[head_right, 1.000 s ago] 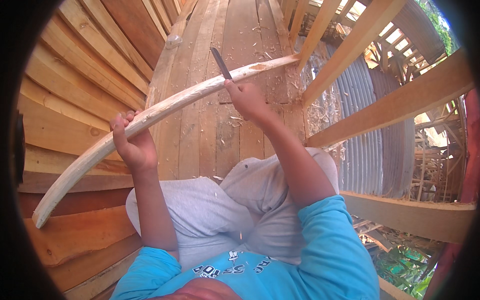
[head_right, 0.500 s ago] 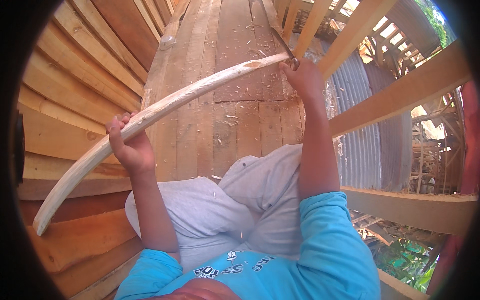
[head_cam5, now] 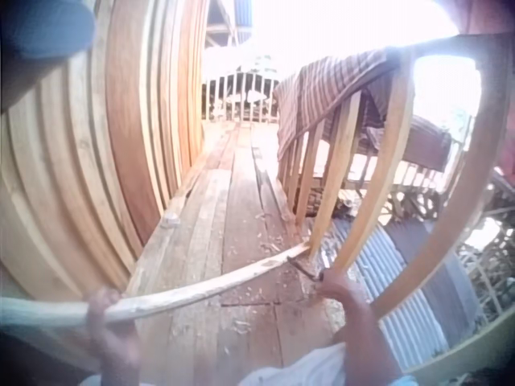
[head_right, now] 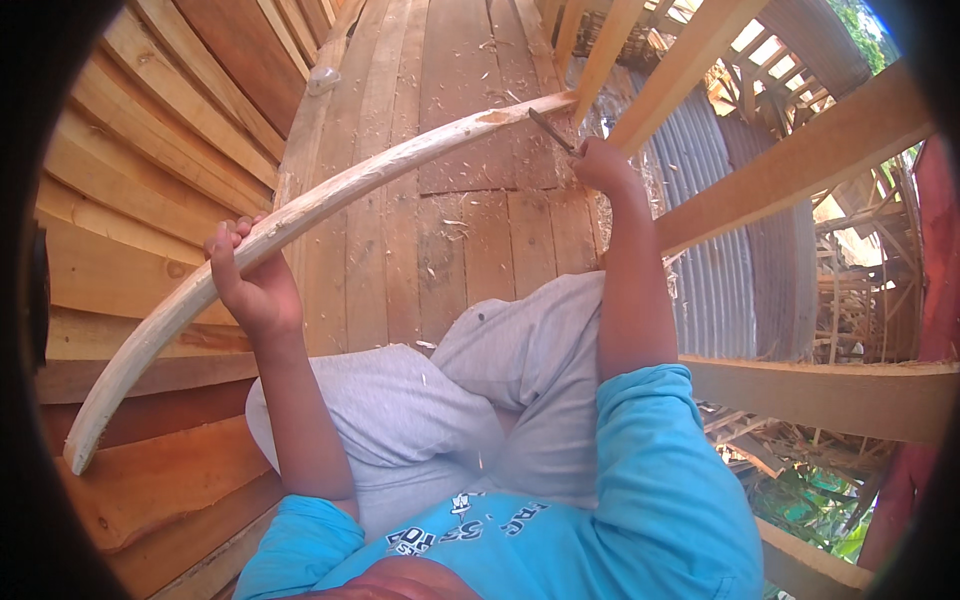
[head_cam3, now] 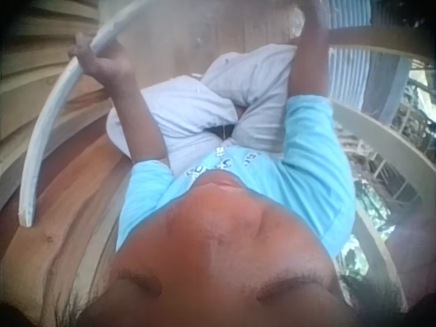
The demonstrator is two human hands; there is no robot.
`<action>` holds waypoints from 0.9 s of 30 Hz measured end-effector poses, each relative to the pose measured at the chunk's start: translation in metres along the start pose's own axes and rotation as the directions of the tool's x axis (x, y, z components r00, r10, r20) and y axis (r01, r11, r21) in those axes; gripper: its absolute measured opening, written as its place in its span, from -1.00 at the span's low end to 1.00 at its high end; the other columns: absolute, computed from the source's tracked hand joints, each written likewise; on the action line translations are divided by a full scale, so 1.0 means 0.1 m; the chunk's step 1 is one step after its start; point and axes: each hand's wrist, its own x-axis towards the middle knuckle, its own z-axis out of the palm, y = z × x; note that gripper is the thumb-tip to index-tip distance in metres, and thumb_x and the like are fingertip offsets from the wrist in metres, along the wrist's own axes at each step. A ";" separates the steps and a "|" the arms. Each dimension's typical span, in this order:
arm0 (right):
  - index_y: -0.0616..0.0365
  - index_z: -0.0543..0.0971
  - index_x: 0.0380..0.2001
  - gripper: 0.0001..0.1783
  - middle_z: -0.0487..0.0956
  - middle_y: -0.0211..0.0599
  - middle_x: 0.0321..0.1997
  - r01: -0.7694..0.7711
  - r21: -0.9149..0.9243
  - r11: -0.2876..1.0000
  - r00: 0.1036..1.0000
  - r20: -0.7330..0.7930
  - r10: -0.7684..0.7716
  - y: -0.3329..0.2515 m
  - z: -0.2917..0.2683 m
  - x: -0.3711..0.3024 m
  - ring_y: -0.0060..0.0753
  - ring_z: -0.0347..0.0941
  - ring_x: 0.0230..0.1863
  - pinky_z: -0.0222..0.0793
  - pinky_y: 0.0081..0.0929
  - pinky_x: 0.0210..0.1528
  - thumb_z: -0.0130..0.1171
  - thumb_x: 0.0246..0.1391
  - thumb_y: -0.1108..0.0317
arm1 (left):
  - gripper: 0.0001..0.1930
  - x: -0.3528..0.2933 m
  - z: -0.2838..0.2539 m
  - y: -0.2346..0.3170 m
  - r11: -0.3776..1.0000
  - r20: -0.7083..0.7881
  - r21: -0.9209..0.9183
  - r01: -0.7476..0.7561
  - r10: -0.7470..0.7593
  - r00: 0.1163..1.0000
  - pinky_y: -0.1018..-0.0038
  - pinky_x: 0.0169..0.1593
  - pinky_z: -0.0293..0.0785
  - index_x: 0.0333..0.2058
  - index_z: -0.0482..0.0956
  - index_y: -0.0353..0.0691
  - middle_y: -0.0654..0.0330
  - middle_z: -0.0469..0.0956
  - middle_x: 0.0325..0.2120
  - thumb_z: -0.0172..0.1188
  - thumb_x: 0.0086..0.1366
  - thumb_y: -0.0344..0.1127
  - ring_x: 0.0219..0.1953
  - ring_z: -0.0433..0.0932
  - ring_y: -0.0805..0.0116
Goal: The person sits on a wooden floor and uses a knife to carve a long, curved piece of wood. They hold the wood with their left hand and repeatedly shave off thin layers with the knife in their right hand, creating wood shavings.
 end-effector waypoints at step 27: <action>0.17 0.62 -0.27 -0.75 0.66 -0.29 -0.29 0.401 0.176 0.899 0.519 0.765 -0.381 -1.07 1.29 -0.19 -0.46 0.58 -0.20 0.49 -0.45 -0.20 0.35 -0.09 0.43 | -0.79 -0.02 0.07 0.01 1.000 -0.062 0.010 0.006 -0.005 0.998 0.31 0.15 0.34 -0.51 0.38 -0.03 0.35 0.42 -0.49 0.24 0.24 -0.32 -0.25 0.45 0.46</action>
